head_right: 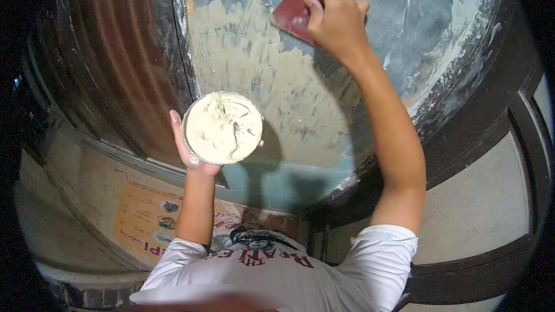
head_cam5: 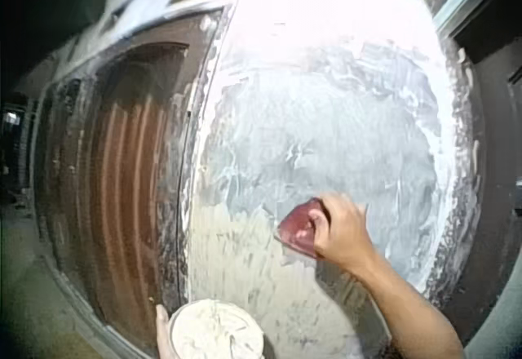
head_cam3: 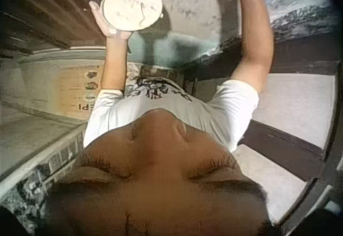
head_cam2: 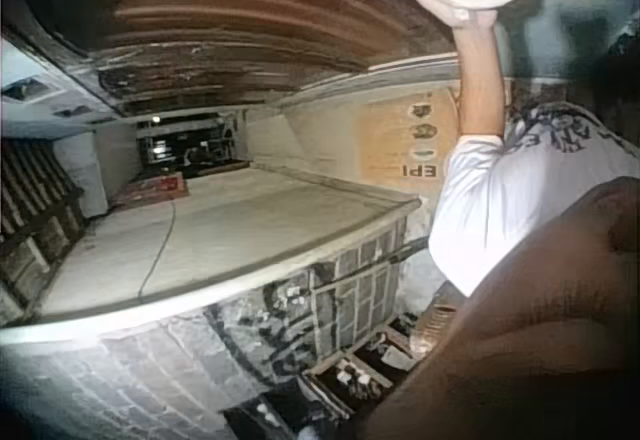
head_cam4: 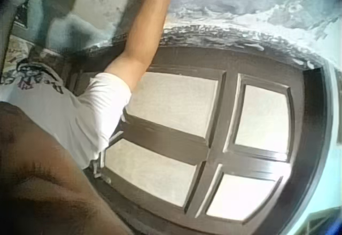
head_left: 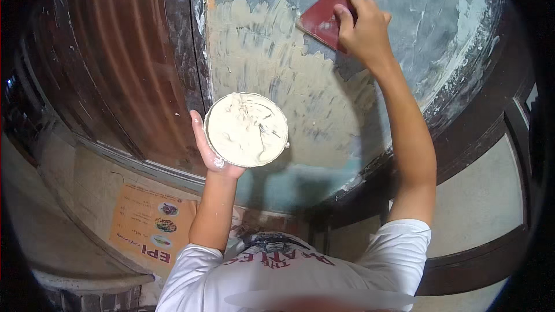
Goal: The person applies wall putty to a plaster wall surface using a putty knife to scoop putty from a bowl and spread it onto the wall.
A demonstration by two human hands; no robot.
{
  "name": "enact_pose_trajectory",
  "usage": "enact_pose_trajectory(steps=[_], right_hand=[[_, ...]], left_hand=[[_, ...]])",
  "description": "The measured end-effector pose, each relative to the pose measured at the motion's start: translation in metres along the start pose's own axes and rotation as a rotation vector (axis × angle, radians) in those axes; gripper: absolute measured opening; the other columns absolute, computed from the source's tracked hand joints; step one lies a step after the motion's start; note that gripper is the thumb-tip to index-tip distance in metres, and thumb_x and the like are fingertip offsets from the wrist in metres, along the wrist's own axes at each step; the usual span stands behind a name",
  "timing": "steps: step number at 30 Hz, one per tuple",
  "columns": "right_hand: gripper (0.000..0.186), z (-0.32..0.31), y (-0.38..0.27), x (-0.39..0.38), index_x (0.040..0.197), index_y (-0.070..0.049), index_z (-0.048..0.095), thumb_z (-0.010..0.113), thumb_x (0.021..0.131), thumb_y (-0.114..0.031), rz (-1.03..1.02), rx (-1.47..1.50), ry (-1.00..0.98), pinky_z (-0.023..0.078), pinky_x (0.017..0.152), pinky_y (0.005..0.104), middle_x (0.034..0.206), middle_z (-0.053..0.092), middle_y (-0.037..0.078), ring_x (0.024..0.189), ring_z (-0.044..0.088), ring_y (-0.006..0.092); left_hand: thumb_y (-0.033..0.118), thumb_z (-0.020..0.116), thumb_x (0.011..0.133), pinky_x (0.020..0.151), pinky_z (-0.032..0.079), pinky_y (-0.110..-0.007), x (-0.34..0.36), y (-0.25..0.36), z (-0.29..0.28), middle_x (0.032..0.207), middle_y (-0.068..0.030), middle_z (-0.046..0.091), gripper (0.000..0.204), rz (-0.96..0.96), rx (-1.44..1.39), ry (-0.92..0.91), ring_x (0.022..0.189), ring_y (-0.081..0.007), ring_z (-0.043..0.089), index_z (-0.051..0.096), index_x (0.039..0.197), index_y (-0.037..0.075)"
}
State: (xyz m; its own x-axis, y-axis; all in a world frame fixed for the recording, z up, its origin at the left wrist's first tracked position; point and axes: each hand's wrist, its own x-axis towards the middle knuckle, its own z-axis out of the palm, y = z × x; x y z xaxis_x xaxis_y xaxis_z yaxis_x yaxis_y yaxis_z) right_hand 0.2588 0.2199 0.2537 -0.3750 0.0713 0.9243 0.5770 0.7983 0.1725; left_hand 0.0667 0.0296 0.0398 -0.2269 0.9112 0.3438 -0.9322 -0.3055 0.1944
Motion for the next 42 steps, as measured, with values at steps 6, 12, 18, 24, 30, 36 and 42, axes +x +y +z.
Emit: enact_pose_trajectory(steps=[6,12,18,24,30,36,42], right_hand=[[0.022,0.011,-0.010,-0.024,0.112,-0.015,0.070,0.067,0.091,-0.022,-0.082,-0.071,-0.137,0.034,0.086,0.0490,0.104,0.072,0.003,0.102,0.062,0.0262],[0.023,-0.002,0.010,0.002,0.113,-0.013,0.070,0.065,0.091,-0.020,0.033,0.034,0.060,0.034,0.088,0.0452,0.100,0.073,0.007,0.097,0.064,0.0283],[0.022,-0.004,-0.006,-0.027,0.112,-0.014,0.070,0.067,0.091,-0.019,-0.102,-0.006,-0.119,0.033,0.086,0.0435,0.103,0.072,0.003,0.098,0.063,0.0247],[0.023,-0.004,0.007,-0.013,0.114,-0.013,0.071,0.066,0.092,-0.018,-0.005,-0.049,0.046,0.034,0.087,0.0438,0.103,0.072,0.003,0.098,0.063,0.0244],[0.023,-0.007,0.002,-0.025,0.114,-0.013,0.070,0.067,0.091,-0.019,-0.074,0.008,-0.107,0.034,0.086,0.0444,0.104,0.072,0.003,0.098,0.064,0.0240],[0.023,-0.004,0.008,-0.020,0.113,-0.013,0.071,0.067,0.092,-0.020,-0.040,-0.052,0.012,0.034,0.086,0.0440,0.103,0.072,0.004,0.097,0.063,0.0251],[0.022,-0.005,0.004,-0.027,0.113,-0.014,0.070,0.066,0.092,-0.021,-0.054,0.013,-0.073,0.033,0.087,0.0447,0.103,0.072,0.005,0.098,0.063,0.0253]], left_hand=[[0.080,0.040,0.093,0.109,0.043,-0.065,-0.001,0.001,-0.003,0.149,-0.0220,0.052,0.098,-0.001,-0.021,0.003,0.132,-0.0435,0.053,0.046,0.149,0.000],[0.079,0.041,0.094,0.110,0.045,-0.057,-0.002,0.001,-0.003,0.148,-0.0213,0.054,0.096,-0.010,-0.060,-0.046,0.131,-0.0406,0.055,0.049,0.147,-0.002],[0.077,0.041,0.095,0.110,0.046,-0.056,-0.004,0.005,-0.006,0.145,-0.0221,0.056,0.095,0.026,-0.048,-0.039,0.129,-0.0404,0.057,0.049,0.146,-0.003],[0.078,0.041,0.095,0.110,0.045,-0.057,-0.001,0.002,-0.005,0.146,-0.0219,0.056,0.096,-0.008,-0.049,-0.065,0.130,-0.0407,0.056,0.049,0.147,-0.002],[0.079,0.041,0.094,0.108,0.045,-0.062,-0.003,0.005,-0.009,0.146,-0.0218,0.055,0.094,0.039,-0.019,0.016,0.130,-0.0419,0.055,0.050,0.147,0.001],[0.081,0.041,0.093,0.108,0.044,-0.064,-0.001,0.004,-0.009,0.147,-0.0213,0.054,0.097,0.003,-0.017,0.001,0.131,-0.0422,0.054,0.049,0.147,0.001],[0.082,0.042,0.092,0.105,0.043,-0.071,-0.003,0.006,-0.007,0.150,-0.0225,0.051,0.099,0.007,-0.004,0.048,0.132,-0.0454,0.052,0.047,0.149,0.001]])
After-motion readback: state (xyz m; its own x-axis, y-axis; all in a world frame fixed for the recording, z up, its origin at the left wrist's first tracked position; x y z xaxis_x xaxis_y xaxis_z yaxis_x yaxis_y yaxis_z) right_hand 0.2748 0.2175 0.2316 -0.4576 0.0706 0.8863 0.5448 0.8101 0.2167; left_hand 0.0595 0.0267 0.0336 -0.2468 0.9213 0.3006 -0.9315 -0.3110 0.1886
